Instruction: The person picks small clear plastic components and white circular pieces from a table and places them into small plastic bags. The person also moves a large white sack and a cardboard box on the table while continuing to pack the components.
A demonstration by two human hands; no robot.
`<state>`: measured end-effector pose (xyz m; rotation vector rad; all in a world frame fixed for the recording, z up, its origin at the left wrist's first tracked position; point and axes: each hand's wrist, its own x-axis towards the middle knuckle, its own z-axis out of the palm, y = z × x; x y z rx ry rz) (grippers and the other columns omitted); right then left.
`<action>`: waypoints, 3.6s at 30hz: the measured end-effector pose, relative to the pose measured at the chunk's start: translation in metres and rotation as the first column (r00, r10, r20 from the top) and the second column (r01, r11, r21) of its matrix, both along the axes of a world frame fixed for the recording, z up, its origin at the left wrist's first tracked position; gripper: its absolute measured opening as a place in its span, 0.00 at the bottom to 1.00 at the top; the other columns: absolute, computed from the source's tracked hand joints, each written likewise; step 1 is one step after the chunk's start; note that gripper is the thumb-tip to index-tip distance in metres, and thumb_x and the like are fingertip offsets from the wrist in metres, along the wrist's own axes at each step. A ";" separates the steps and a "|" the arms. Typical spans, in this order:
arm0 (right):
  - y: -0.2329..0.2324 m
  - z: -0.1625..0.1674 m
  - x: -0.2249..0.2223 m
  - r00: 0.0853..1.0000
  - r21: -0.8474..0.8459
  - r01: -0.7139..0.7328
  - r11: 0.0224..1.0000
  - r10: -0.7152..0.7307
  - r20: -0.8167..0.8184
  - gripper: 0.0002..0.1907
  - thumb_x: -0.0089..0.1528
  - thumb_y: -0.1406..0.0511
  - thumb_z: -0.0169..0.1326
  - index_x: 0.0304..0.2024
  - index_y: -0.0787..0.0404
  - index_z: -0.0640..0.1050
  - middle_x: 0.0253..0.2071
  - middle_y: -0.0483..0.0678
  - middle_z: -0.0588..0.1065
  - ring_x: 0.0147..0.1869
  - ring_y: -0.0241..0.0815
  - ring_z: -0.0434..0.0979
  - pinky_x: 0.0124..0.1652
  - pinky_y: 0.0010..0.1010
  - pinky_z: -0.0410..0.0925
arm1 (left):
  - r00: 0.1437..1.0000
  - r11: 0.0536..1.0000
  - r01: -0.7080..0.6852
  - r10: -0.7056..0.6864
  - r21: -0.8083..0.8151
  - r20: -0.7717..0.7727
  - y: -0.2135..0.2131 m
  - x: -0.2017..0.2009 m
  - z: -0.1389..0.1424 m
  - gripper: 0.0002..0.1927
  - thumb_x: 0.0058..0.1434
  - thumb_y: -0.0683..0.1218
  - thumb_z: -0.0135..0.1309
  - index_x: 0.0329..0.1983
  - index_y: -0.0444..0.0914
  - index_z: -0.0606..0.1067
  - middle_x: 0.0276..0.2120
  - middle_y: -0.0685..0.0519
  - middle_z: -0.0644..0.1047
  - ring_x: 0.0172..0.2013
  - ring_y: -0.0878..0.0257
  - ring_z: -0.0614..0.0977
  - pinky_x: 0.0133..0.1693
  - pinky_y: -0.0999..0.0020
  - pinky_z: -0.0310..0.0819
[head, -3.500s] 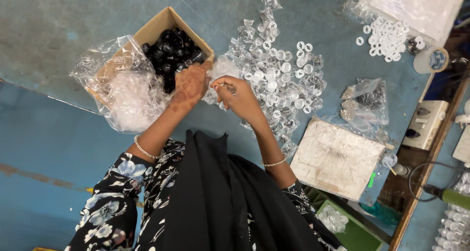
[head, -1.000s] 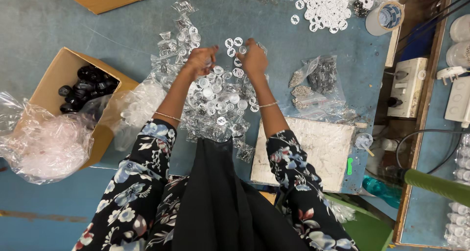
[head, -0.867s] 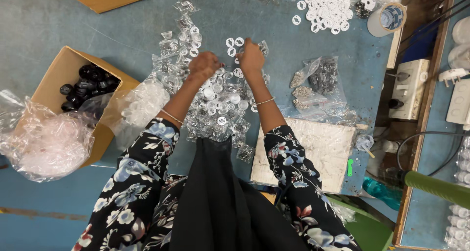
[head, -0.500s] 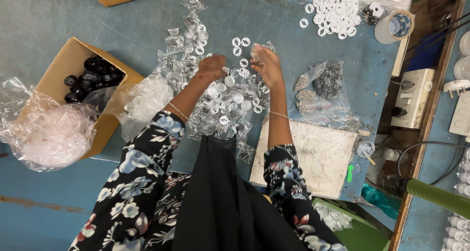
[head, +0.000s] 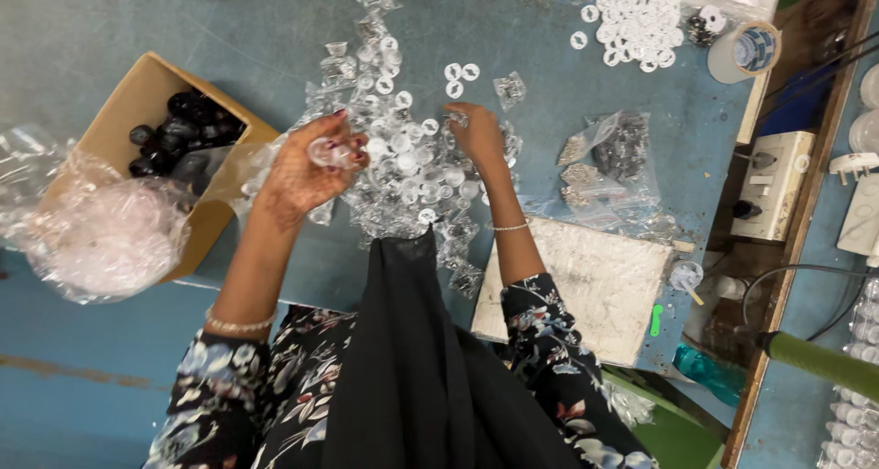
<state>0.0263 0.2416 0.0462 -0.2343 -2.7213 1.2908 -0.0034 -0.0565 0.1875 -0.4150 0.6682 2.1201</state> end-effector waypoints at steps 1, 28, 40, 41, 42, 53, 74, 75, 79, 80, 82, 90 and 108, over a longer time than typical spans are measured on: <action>-0.005 -0.001 0.000 0.996 0.056 0.024 0.998 -0.029 0.082 0.20 0.57 0.64 0.64 0.52 0.51 0.82 0.51 0.58 0.79 0.53 0.60 0.80 0.50 0.44 0.72 | 0.999 0.995 -0.019 0.015 -0.094 -0.043 -0.018 0.006 0.012 0.08 0.67 0.46 0.59 0.38 0.37 0.75 0.39 0.45 0.79 0.35 0.57 0.81 0.26 0.77 0.72; -0.096 0.071 0.015 0.921 0.055 0.389 0.920 -0.387 -0.030 0.12 0.60 0.74 0.59 0.45 0.57 0.84 0.35 0.59 0.79 0.31 0.52 0.81 0.30 0.34 0.70 | 0.388 -0.061 -0.183 -0.922 -0.981 -0.015 -0.178 0.007 -0.015 0.23 0.54 0.57 0.51 0.38 0.35 0.82 0.40 0.37 0.82 0.42 0.44 0.84 0.47 0.53 0.76; -0.309 0.199 0.057 0.982 -0.455 -0.117 0.883 0.172 0.082 0.15 0.61 0.71 0.59 0.50 0.58 0.82 0.41 0.51 0.82 0.32 0.36 0.82 0.28 0.25 0.77 | 0.991 0.991 -0.107 0.100 0.080 0.089 -0.157 0.006 -0.075 0.17 0.63 0.46 0.46 0.50 0.32 0.75 0.40 0.45 0.81 0.41 0.52 0.83 0.45 0.55 0.82; -0.326 0.194 0.056 0.987 -0.399 -0.122 0.909 0.153 0.046 0.15 0.60 0.71 0.59 0.50 0.58 0.82 0.43 0.52 0.83 0.33 0.40 0.82 0.30 0.28 0.76 | 0.986 0.988 -0.129 0.119 0.090 0.117 -0.154 0.007 -0.095 0.17 0.63 0.46 0.46 0.50 0.33 0.75 0.39 0.46 0.80 0.39 0.53 0.82 0.42 0.55 0.81; -0.340 0.188 0.054 0.991 -0.342 -0.122 0.932 0.133 0.009 0.15 0.60 0.72 0.59 0.50 0.59 0.82 0.44 0.52 0.83 0.34 0.43 0.82 0.32 0.30 0.75 | 0.980 0.984 -0.150 0.135 0.098 0.145 -0.153 0.008 -0.113 0.17 0.63 0.47 0.45 0.50 0.35 0.76 0.38 0.47 0.80 0.37 0.53 0.82 0.40 0.55 0.80; -0.373 0.118 0.011 0.977 0.260 -0.121 0.958 0.069 0.203 0.21 0.56 0.70 0.54 0.53 0.57 0.79 0.43 0.64 0.76 0.47 0.65 0.78 0.47 0.50 0.71 | 0.862 0.904 -0.424 0.420 -0.050 0.284 -0.152 0.015 -0.137 0.16 0.64 0.56 0.49 0.47 0.42 0.74 0.43 0.51 0.79 0.43 0.56 0.81 0.43 0.59 0.80; -0.138 0.038 -0.005 0.991 0.361 0.085 0.929 -0.042 -0.126 0.28 0.48 0.65 0.70 0.49 0.68 0.77 0.47 0.63 0.74 0.54 0.65 0.72 0.54 0.46 0.65 | 0.552 0.659 -0.372 -0.409 -0.653 -0.727 -0.032 0.062 -0.037 0.19 0.61 0.40 0.50 0.56 0.35 0.75 0.52 0.42 0.76 0.55 0.51 0.80 0.58 0.60 0.75; -0.139 0.037 -0.003 0.990 0.356 0.100 0.929 -0.059 -0.125 0.28 0.48 0.66 0.69 0.49 0.67 0.77 0.48 0.62 0.74 0.55 0.65 0.71 0.54 0.45 0.65 | 0.507 0.556 -0.374 -0.547 -0.742 -0.666 -0.013 0.055 -0.046 0.20 0.62 0.40 0.52 0.57 0.33 0.73 0.53 0.39 0.74 0.55 0.47 0.78 0.58 0.56 0.73; -0.139 0.050 0.001 0.990 0.306 0.093 0.947 -0.054 -0.134 0.20 0.54 0.68 0.67 0.47 0.65 0.77 0.48 0.58 0.75 0.56 0.63 0.72 0.56 0.44 0.65 | 0.348 0.197 -0.540 -0.833 -0.818 -0.430 0.037 0.020 -0.095 0.26 0.52 0.40 0.57 0.56 0.29 0.69 0.56 0.31 0.67 0.54 0.35 0.72 0.53 0.49 0.71; -0.137 0.056 0.000 0.983 0.277 0.094 0.956 -0.045 -0.180 0.19 0.54 0.69 0.66 0.47 0.65 0.78 0.48 0.57 0.75 0.56 0.61 0.73 0.56 0.44 0.66 | 0.346 0.175 -0.524 -0.850 -0.833 -0.396 0.044 0.015 -0.105 0.25 0.54 0.40 0.55 0.56 0.30 0.68 0.56 0.32 0.68 0.55 0.36 0.72 0.54 0.50 0.72; -0.130 0.067 -0.002 0.978 0.111 0.152 0.982 -0.133 -0.163 0.16 0.56 0.67 0.63 0.47 0.64 0.78 0.46 0.54 0.77 0.52 0.56 0.76 0.53 0.42 0.68 | 0.345 0.124 -0.492 -0.881 -0.862 -0.324 0.050 0.005 -0.119 0.24 0.57 0.40 0.53 0.58 0.31 0.68 0.57 0.34 0.68 0.57 0.37 0.72 0.54 0.51 0.74; -0.093 0.082 -0.047 0.884 -0.909 0.415 -0.045 -0.216 0.415 0.12 0.65 0.60 0.60 0.34 0.60 0.72 0.33 0.51 0.74 0.40 0.47 0.76 0.40 0.41 0.73 | 0.260 0.067 -0.786 -0.865 -0.614 -0.428 0.050 -0.003 -0.119 0.23 0.58 0.50 0.50 0.53 0.32 0.71 0.46 0.39 0.75 0.51 0.41 0.76 0.47 0.51 0.79; -0.129 0.084 -0.114 0.970 0.138 0.044 0.989 -0.009 -0.244 0.21 0.51 0.69 0.70 0.40 0.59 0.72 0.38 0.53 0.73 0.43 0.55 0.75 0.43 0.44 0.69 | 0.408 -0.139 -0.587 -0.902 -0.797 -0.143 0.039 -0.012 -0.102 0.09 0.60 0.40 0.55 0.44 0.34 0.77 0.39 0.40 0.79 0.30 0.55 0.84 0.26 0.65 0.82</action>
